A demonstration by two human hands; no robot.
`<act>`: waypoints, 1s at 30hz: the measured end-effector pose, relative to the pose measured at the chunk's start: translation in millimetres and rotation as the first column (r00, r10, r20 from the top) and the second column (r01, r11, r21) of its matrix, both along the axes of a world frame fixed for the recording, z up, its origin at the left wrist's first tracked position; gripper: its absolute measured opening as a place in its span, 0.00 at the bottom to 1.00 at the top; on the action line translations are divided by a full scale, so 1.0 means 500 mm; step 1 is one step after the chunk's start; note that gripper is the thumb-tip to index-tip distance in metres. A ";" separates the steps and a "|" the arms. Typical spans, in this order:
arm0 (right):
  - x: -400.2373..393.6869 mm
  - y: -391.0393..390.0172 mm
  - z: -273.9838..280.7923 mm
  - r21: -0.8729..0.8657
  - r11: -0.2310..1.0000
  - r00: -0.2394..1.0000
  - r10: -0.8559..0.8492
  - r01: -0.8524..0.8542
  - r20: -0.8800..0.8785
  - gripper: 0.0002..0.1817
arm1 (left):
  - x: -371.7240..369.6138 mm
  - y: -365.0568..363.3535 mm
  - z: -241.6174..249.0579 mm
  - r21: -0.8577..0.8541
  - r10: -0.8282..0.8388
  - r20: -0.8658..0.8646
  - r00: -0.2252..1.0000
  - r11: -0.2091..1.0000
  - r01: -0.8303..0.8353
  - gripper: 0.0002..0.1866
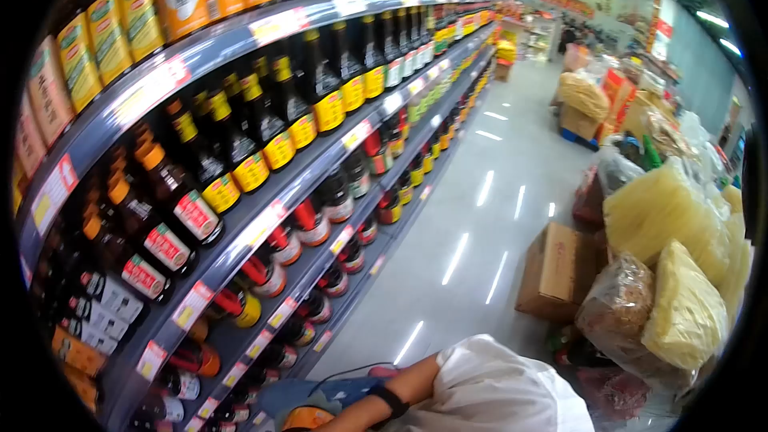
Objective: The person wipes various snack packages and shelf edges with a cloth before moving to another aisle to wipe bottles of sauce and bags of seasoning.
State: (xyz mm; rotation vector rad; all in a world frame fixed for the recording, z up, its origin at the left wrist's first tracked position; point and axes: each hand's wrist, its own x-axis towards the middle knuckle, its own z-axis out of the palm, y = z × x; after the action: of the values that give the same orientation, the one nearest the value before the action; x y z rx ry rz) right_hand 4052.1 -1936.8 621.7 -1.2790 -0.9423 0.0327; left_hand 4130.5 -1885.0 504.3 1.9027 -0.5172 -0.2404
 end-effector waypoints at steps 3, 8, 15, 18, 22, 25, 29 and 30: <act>-0.016 0.007 -0.025 -0.057 0.998 0.993 -0.026 0.019 -0.115 0.16 | 0.000 0.078 0.003 -0.057 0.134 -0.019 0.991 0.989 -0.134 0.14; 0.012 -0.001 -0.051 -0.035 0.996 0.959 -0.092 0.086 -0.266 0.21 | -0.041 0.195 -0.010 -0.181 0.332 -0.125 0.935 0.919 -0.350 0.14; 0.042 0.017 -0.049 0.204 0.971 0.986 -0.100 0.127 -0.135 0.21 | -0.131 0.235 -0.042 -0.335 0.364 -0.334 0.869 0.816 -0.471 0.14; 0.052 0.021 -0.045 0.107 0.976 0.929 -0.144 0.190 -0.341 0.20 | -0.163 0.222 -0.061 -0.398 0.239 -0.400 0.885 0.824 -0.402 0.14; 0.053 0.036 -0.078 0.249 0.941 0.796 -0.036 0.231 -0.605 0.15 | -0.180 0.243 -0.052 -0.457 0.115 -0.426 0.897 0.829 -0.323 0.14; 0.044 0.066 -0.081 0.329 0.924 0.706 0.101 0.194 -0.701 0.11 | -0.194 0.286 -0.042 -0.483 0.130 -0.432 0.892 0.802 -0.351 0.14; 0.021 0.140 -0.071 -0.059 0.988 0.951 -0.154 0.144 -0.269 0.08 | -0.235 0.301 -0.056 -0.504 0.210 -0.448 0.869 0.743 -0.440 0.14; 0.014 0.151 -0.076 -0.077 0.986 0.922 -0.165 0.147 -0.350 0.09 | -0.246 0.300 -0.060 -0.509 0.229 -0.453 0.862 0.727 -0.461 0.14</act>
State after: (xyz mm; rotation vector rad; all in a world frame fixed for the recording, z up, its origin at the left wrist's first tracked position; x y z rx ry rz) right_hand 4059.1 -1861.3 583.5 -1.3354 -0.5288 0.1589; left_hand 4007.4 -1735.3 474.2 1.2405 0.0444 -0.1413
